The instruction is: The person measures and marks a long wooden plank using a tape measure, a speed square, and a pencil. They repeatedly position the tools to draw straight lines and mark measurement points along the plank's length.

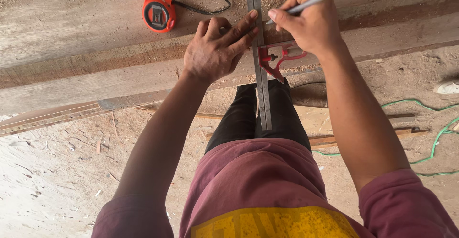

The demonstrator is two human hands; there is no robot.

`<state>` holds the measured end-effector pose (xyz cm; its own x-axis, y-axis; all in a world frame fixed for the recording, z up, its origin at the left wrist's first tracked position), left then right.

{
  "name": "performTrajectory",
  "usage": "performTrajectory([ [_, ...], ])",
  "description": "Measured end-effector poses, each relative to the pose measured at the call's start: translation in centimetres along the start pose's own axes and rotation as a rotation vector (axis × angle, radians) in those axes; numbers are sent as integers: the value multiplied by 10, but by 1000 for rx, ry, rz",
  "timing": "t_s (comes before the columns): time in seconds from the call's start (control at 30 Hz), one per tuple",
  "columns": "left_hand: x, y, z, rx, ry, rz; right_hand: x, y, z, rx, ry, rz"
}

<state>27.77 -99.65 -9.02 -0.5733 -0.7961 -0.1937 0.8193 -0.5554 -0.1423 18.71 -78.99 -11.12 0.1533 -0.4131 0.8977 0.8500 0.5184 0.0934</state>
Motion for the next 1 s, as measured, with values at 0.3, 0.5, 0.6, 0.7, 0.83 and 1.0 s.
performTrajectory([
  [0.3,1,0,1,3,62,12,6,14,5,-149,-282,119],
  [0.5,2,-1,7,-4,40,20,9,34,-2,-112,-291,-91],
  [0.6,1,0,8,4,84,35,2,25,-7,-123,-161,-183],
  [0.7,1,0,6,16,71,28,1,17,-11,-72,-132,-138],
  [0.83,0,1,3,6,67,29,5,16,-8,-75,-176,30],
  [1.0,0,2,1,16,39,37,2,17,-8,-107,-168,10],
])
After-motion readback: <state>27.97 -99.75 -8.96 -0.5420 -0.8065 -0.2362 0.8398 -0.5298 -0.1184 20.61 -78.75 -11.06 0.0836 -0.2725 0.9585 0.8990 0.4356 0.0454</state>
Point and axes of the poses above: each hand's wrist, its own y-axis away from the middle knuckle, its own z-axis out of the back of the hand, x = y × z, the point moved 5 cm from there along -y, towards the middle knuckle, and after that the axes turned 5 degrees about -z, right-handed, at the moved point
